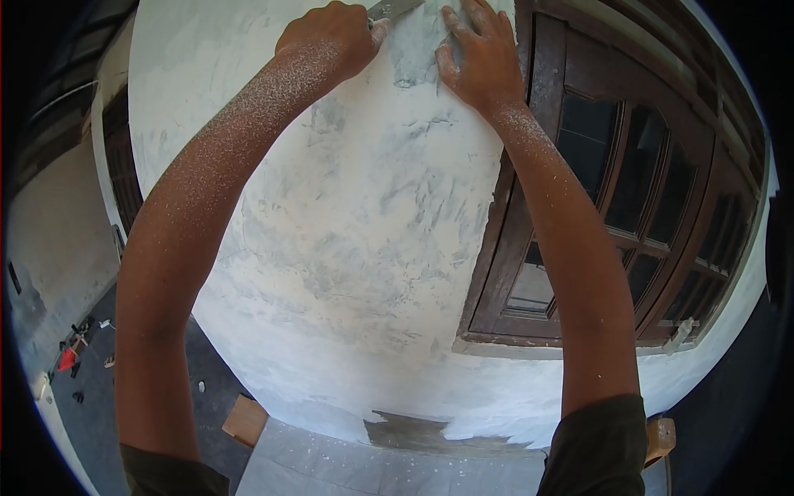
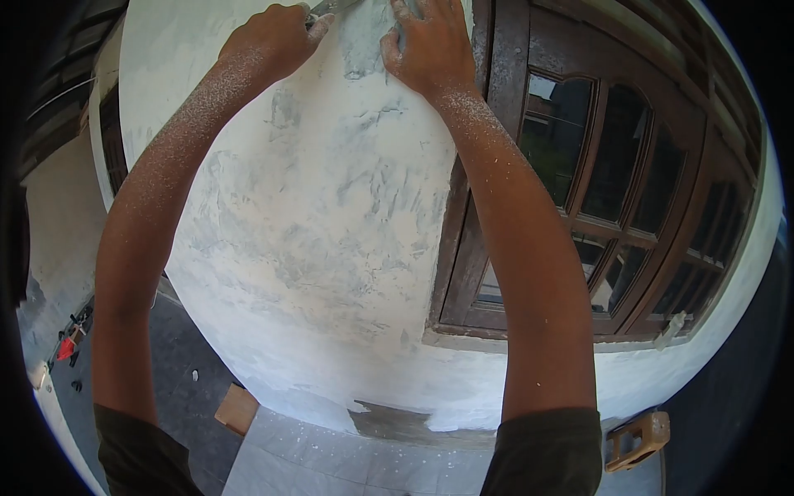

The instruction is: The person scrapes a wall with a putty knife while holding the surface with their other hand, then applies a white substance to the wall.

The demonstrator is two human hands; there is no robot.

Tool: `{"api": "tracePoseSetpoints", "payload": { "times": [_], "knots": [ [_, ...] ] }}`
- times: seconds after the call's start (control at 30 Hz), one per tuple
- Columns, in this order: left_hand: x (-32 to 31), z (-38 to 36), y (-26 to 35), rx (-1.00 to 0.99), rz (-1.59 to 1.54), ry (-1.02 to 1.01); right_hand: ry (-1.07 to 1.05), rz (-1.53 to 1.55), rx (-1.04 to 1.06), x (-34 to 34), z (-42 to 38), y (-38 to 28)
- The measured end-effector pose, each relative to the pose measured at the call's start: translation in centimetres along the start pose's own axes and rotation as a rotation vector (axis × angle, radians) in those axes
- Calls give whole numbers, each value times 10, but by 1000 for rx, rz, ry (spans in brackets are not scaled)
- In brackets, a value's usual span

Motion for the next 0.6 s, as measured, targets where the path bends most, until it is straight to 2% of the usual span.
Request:
{"api": "tracePoseSetpoints", "payload": {
  "times": [0.13, 0.23, 0.3, 0.4, 0.6],
  "knots": [
    [1, -7, -2, -47, 24, 40, -10, 36, -12, 2, 0, 0],
    [-2, -3, -2, -3, 69, -72, 3, 40, -11, 0, -1, -1],
    [0, 8, -1, -26, 46, 23, 7, 17, 2, 1, 0, -1],
    [4, 16, 4, -5, 29, 17, -1, 11, 0, 1, -1, -1],
    [-8, -16, -5, 23, -41, -25, -10, 37, 9, 0, -2, 1]
  ]
}}
Point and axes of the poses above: each hand's wrist, its own z-axis towards the middle knuckle, its own x-axis out of the back of the hand, y = z × x, the point moved 6 cm from there along z, towards the middle knuckle, and after that the axes turned 5 degrees about z, right-handed, at the moved point
